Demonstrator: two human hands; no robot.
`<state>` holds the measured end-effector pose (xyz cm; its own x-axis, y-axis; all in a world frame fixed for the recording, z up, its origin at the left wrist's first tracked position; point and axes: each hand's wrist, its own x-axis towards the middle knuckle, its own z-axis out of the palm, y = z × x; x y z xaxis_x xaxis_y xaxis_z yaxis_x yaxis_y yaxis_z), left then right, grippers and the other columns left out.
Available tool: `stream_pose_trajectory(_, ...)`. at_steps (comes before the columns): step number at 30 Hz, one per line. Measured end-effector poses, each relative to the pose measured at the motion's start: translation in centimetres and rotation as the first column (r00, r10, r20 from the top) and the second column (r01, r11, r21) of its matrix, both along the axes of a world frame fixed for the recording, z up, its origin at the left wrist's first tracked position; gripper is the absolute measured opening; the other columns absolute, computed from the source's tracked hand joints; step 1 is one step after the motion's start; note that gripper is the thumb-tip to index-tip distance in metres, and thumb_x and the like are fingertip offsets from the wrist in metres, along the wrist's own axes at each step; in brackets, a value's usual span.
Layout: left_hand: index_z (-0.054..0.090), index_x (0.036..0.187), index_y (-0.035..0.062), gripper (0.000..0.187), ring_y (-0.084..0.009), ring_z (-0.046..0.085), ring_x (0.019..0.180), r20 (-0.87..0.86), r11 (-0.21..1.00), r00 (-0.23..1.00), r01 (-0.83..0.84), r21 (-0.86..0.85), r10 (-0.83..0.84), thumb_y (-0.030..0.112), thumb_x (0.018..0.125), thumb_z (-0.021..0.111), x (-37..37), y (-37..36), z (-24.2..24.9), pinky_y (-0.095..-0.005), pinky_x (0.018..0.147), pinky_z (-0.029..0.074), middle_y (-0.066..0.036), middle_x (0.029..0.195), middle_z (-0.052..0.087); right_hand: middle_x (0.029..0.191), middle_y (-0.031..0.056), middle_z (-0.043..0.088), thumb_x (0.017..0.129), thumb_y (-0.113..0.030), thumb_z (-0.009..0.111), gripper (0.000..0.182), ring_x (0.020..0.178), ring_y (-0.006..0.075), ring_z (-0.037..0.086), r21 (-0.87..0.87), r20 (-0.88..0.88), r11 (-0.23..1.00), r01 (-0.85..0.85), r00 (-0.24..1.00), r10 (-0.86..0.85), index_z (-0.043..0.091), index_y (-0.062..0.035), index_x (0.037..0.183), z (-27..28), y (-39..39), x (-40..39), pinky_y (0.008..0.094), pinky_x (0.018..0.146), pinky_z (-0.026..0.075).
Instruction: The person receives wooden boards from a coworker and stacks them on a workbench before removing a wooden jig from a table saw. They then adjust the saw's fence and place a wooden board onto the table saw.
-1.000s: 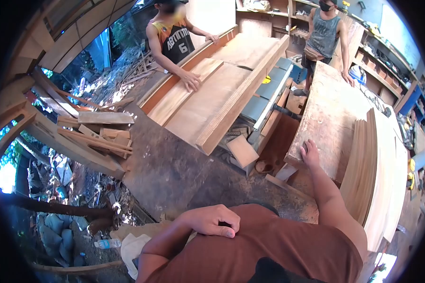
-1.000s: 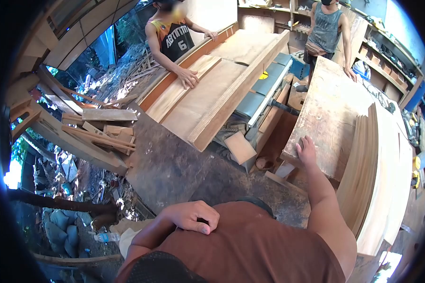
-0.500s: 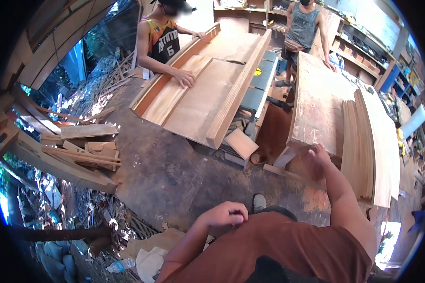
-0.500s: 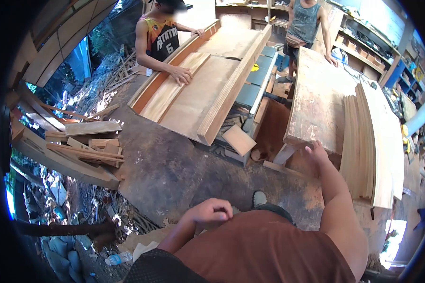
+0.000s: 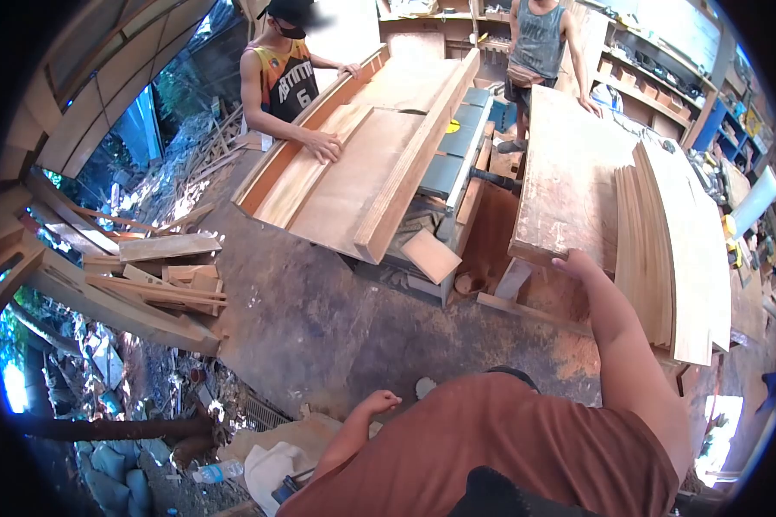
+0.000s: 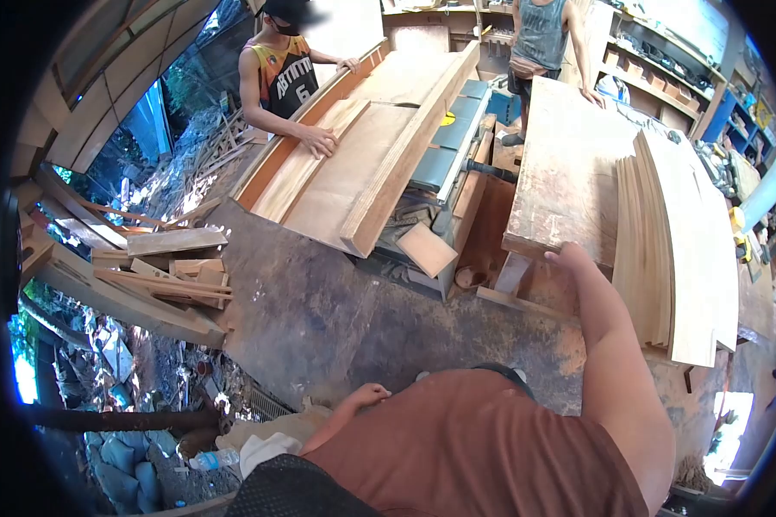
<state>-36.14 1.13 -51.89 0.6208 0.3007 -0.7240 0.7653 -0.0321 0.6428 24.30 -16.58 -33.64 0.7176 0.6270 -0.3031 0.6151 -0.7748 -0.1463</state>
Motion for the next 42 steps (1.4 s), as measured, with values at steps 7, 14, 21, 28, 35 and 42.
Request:
stream_pose_trajectory(7, 0.063, 0.077, 0.0065, 0.025, -0.0091, 0.054, 0.055, -0.056, 0.950, 0.951, -0.308, -0.059, 0.305, 0.031, 0.084, 0.066, 3.5, -5.5, 0.2, -0.0266, 0.054, 0.045, 0.000, 0.068, 0.061, 0.100, 0.0242, 0.064, 0.077, -0.058, 0.060, 0.065, 0.097, 0.0383, 0.060, -0.118, -0.060, 0.990, -0.081, 0.995, 0.074, 0.066, 0.0046, 0.094, 1.4, -0.1, 2.4, 0.0417, 0.086, 0.047)
stream_pose_trajectory(14, 0.066, 0.086, 0.0043, 0.028, -0.0148, 0.058, 0.061, 0.172, 0.971, 0.967, -0.211, 0.111, 0.190, 0.032, 0.083, 0.064, 11.1, -8.8, -0.4, -0.0323, 0.058, 0.048, -0.005, 0.068, 0.062, 0.102, 0.0232, 0.064, 0.074, -0.060, 0.062, 0.069, 0.097, 0.0359, 0.061, -0.224, -0.041, 0.917, -0.331, 0.943, 0.330, 0.066, 0.0043, 0.098, 0.1, 0.7, 4.9, 0.0401, 0.085, 0.047)
stream_pose_trajectory(21, 0.068, 0.083, 0.0027, 0.030, -0.0175, 0.061, 0.064, 0.129, 0.949, 0.965, -0.251, 0.191, 0.229, 0.032, 0.081, 0.064, 9.4, -10.6, -0.4, -0.0332, 0.062, 0.048, -0.009, 0.071, 0.065, 0.104, 0.0198, 0.064, 0.074, -0.053, 0.067, 0.061, 0.098, 0.0331, 0.061, -0.294, -0.086, 0.895, -0.336, 0.942, 0.325, 0.066, 0.0019, 0.101, 1.4, 0.2, 4.0, 0.0393, 0.086, 0.047)
stream_pose_trajectory(28, 0.067, 0.085, 0.0036, 0.027, -0.0118, 0.056, 0.062, 0.000, 0.959, 0.961, -0.275, 0.077, 0.275, 0.030, 0.081, 0.066, 4.4, -10.9, -3.5, -0.0288, 0.060, 0.046, -0.002, 0.069, 0.062, 0.105, 0.0207, 0.064, 0.075, -0.054, 0.066, 0.062, 0.100, 0.0338, 0.061, -0.252, -0.078, 0.902, -0.351, 0.936, 0.342, 0.066, 0.0021, 0.102, 0.5, -0.6, 5.1, 0.0395, 0.086, 0.047)
stream_pose_trajectory(35, 0.066, 0.086, 0.0034, 0.025, -0.0112, 0.055, 0.062, 0.083, 0.926, 0.930, -0.365, 0.091, 0.358, 0.028, 0.082, 0.066, 4.9, -10.3, 0.5, -0.0271, 0.060, 0.045, -0.002, 0.068, 0.061, 0.111, 0.0222, 0.061, 0.077, -0.060, 0.059, 0.070, 0.105, 0.0342, 0.058, -0.243, -0.215, 0.898, -0.365, 0.924, 0.317, 0.063, 0.0030, 0.108, 1.0, -0.9, 5.2, 0.0388, 0.090, 0.044)
stream_pose_trajectory(42, 0.067, 0.090, 0.0018, 0.030, -0.0121, 0.057, 0.060, 0.043, 0.941, 0.946, -0.323, 0.101, 0.320, 0.031, 0.082, 0.063, 5.5, -9.5, 1.6, -0.0284, 0.059, 0.046, -0.003, 0.068, 0.061, 0.109, 0.0236, 0.062, 0.078, -0.054, 0.061, 0.065, 0.105, 0.0343, 0.059, -0.119, -0.280, 0.950, -0.289, 0.928, 0.247, 0.062, 0.0046, 0.107, -0.7, -1.5, 6.2, 0.0382, 0.090, 0.045)
